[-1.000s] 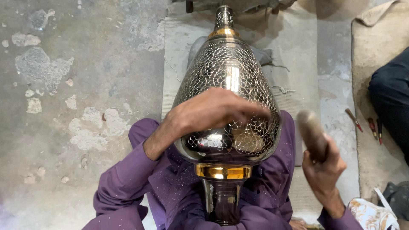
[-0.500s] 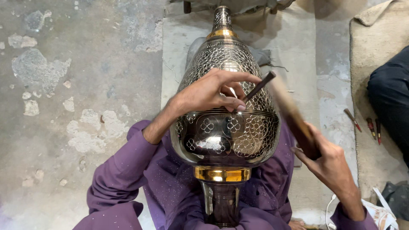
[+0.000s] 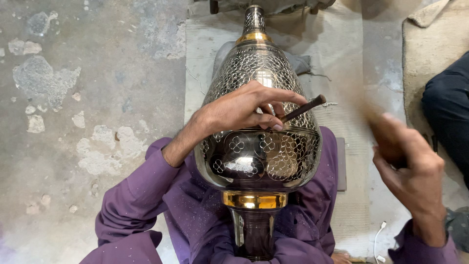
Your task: The person sits on the floor with a large brass vessel on their lap and decorates its surface by hand. They hold a punch against the metal and strike it with a wooden mallet, working pattern by pattern around the body of the vessel.
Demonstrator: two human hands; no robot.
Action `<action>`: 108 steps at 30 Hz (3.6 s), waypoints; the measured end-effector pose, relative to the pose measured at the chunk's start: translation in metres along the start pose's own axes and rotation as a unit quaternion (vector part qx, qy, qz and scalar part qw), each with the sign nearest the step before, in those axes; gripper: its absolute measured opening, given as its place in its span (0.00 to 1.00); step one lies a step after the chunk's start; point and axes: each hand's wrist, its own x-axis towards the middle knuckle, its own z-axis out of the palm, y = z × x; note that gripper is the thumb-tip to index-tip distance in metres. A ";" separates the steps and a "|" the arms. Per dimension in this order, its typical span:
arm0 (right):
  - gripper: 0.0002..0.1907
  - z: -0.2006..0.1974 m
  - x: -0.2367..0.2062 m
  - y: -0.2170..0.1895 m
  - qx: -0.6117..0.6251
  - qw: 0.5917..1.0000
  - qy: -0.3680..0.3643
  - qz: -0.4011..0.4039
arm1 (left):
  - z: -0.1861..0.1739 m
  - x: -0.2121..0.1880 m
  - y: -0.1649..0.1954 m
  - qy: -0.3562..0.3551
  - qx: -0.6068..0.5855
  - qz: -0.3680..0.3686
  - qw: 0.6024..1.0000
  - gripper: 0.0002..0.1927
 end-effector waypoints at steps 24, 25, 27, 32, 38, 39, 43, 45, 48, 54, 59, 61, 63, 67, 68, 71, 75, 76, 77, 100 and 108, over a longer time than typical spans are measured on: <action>0.33 -0.014 0.060 -0.005 0.105 0.993 -0.047 -0.015 | 0.009 -0.018 0.018 0.086 0.032 -0.045 0.995 0.31; 0.34 -0.017 0.066 -0.008 0.106 0.992 -0.068 -0.006 | 0.011 -0.020 0.018 0.093 0.024 -0.050 0.994 0.31; 0.36 -0.021 0.078 -0.012 0.106 0.988 -0.108 0.011 | 0.014 -0.023 0.016 0.108 0.035 -0.045 0.993 0.30; 0.29 -0.025 0.091 -0.006 0.059 0.993 -0.092 0.039 | 0.031 -0.035 0.008 0.183 0.008 -0.059 0.981 0.27; 0.26 -0.018 0.113 0.006 0.147 0.986 -0.063 0.049 | 0.040 -0.036 0.002 0.219 -0.012 -0.048 0.975 0.27; 0.25 -0.019 0.119 0.005 0.122 0.989 -0.068 0.047 | 0.039 -0.035 0.002 0.214 -0.004 -0.048 0.976 0.27; 0.25 -0.028 0.137 -0.006 0.080 0.983 -0.162 0.004 | 0.041 -0.035 0.008 0.214 -0.018 -0.070 0.974 0.27; 0.40 -0.042 0.142 -0.006 -0.057 0.965 -0.233 -0.108 | 0.043 -0.036 0.011 0.226 -0.036 -0.099 0.968 0.25; 0.35 -0.041 0.147 -0.006 -0.026 0.982 -0.151 -0.115 | 0.048 -0.038 0.015 0.258 -0.055 -0.125 0.956 0.25; 0.38 -0.033 0.167 -0.023 -0.090 0.960 -0.171 -0.203 | 0.060 -0.037 0.015 0.323 -0.047 -0.124 0.937 0.26; 0.36 -0.041 0.179 -0.053 -0.192 0.936 -0.190 -0.224 | 0.076 -0.042 0.015 0.379 -0.056 -0.137 0.913 0.24; 0.36 -0.042 0.183 -0.059 -0.226 0.925 -0.197 -0.235 | 0.081 -0.043 0.015 0.399 -0.059 -0.151 0.902 0.22; 0.33 -0.040 0.186 -0.063 -0.147 0.952 -0.100 -0.248 | 0.086 -0.043 0.018 0.426 -0.052 -0.146 0.891 0.24; 0.31 -0.039 0.192 -0.072 -0.249 0.907 -0.222 -0.258 | 0.092 -0.045 0.024 0.464 -0.059 -0.150 0.871 0.21; 0.35 -0.040 0.193 -0.075 -0.269 0.901 -0.222 -0.256 | 0.092 -0.046 0.025 0.468 -0.055 -0.153 0.869 0.21; 0.39 -0.043 0.192 -0.086 -0.208 0.931 -0.144 -0.263 | 0.097 -0.047 0.029 0.480 -0.053 -0.152 0.862 0.22; 0.40 -0.044 0.193 -0.096 -0.329 0.867 -0.226 -0.298 | 0.100 -0.045 0.029 0.492 -0.037 -0.139 0.859 0.24; 0.40 -0.044 0.193 -0.098 -0.300 0.885 -0.209 -0.288 | 0.100 -0.044 0.028 0.493 -0.030 -0.143 0.858 0.25; 0.40 -0.045 0.193 -0.099 -0.269 0.902 -0.193 -0.278 | 0.101 -0.044 0.028 0.487 -0.038 -0.144 0.861 0.24; 0.41 -0.052 0.180 -0.073 -0.117 0.949 -0.207 -0.208 | 0.088 -0.048 0.021 0.425 -0.019 -0.145 0.893 0.24; 0.42 -0.063 0.163 -0.078 -0.157 0.949 -0.263 -0.077 | 0.079 -0.047 0.016 0.358 -0.011 -0.101 0.928 0.24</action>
